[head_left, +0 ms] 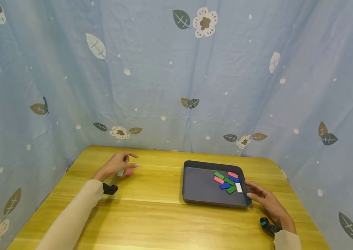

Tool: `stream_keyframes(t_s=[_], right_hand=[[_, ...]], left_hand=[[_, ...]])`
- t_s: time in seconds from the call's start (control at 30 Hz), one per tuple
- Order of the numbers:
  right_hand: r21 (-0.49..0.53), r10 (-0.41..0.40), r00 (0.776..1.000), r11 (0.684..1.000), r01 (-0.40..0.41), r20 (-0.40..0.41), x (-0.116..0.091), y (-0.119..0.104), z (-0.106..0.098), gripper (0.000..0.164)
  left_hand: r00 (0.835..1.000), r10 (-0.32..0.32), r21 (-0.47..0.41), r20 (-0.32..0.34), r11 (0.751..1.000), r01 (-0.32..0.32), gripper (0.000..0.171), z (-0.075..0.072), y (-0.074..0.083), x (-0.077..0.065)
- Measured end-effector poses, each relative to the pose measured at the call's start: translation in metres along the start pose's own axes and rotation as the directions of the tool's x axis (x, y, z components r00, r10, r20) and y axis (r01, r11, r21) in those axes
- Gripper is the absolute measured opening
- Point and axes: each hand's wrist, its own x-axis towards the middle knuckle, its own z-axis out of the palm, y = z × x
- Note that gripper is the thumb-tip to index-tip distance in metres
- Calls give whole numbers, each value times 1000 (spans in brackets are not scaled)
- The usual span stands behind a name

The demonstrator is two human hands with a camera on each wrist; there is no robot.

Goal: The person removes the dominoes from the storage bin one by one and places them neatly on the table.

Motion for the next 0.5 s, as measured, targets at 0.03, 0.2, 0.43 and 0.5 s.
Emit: stream_keyframes(t_s=[0.03,0.2,0.43,0.5], right_hand=[[-1,2,1000,1000,-2,0,0,1,0,66],[1,5,1000,1000,-5,3,-1,3,1,66],[-3,-9,1000,1000,9,11,0,2,0,65],[-3,-13,1000,1000,13,14,0,2,0,65]], left_hand=[[1000,12,-5,-3,1000,-12,47,2,4,2],[997,71,-36,-2,997,-71,37,15,22,14],[991,129,-60,32,990,-127,34,35,43,28],[988,145,-56,46,988,-143,34,41,50,32]])
